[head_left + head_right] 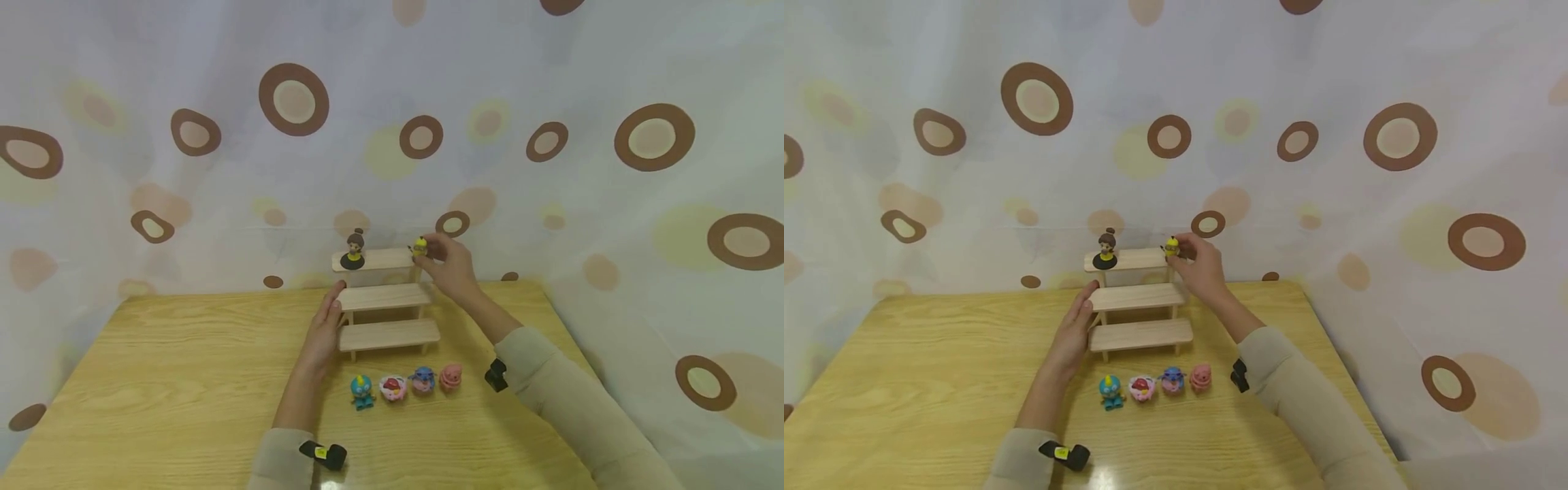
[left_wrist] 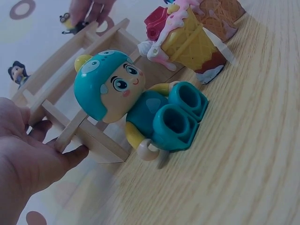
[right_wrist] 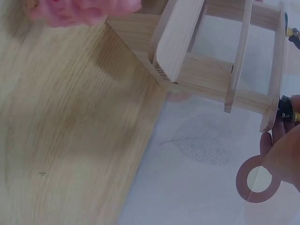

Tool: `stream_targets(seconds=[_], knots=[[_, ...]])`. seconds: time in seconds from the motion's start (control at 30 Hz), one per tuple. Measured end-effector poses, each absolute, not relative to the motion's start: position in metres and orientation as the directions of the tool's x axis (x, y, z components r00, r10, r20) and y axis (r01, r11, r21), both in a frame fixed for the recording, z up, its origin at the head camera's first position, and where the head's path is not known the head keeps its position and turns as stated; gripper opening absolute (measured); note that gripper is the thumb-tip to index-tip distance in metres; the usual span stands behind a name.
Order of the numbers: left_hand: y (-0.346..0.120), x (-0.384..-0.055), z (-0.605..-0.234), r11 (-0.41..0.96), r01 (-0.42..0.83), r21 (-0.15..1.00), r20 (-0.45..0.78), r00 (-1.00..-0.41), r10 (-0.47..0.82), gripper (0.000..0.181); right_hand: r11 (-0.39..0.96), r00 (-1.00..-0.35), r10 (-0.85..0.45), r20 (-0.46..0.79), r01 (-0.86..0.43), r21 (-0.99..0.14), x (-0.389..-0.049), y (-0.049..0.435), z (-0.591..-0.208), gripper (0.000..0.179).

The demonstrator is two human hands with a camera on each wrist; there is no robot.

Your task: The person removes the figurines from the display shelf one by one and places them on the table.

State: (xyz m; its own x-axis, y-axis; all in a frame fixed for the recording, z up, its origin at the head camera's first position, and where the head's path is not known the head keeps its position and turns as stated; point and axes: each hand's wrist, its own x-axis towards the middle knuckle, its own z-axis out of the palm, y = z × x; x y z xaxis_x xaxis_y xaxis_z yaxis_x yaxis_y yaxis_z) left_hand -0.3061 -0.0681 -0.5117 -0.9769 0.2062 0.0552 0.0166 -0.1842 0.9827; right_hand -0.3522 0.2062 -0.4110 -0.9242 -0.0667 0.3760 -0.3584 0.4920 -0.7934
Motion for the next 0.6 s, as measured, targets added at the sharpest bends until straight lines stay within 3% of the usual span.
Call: stream_targets(seconds=[0.3, 0.6], knots=[[-0.064, -0.305, -0.512, -0.189, 0.003, 0.982, 0.043, -0.978, 0.206, 0.051, 0.452, -0.915, -0.11, 0.389, -0.395, -0.8, -0.324, 0.234, -0.417, 0.038], [-0.069, -0.305, -0.51, -0.161, -0.003, 0.987, 0.029, -0.98, 0.195, 0.05, 0.493, -0.947, -0.166, 0.275, -0.322, -0.808, -0.281, 0.267, -0.439, 0.041]])
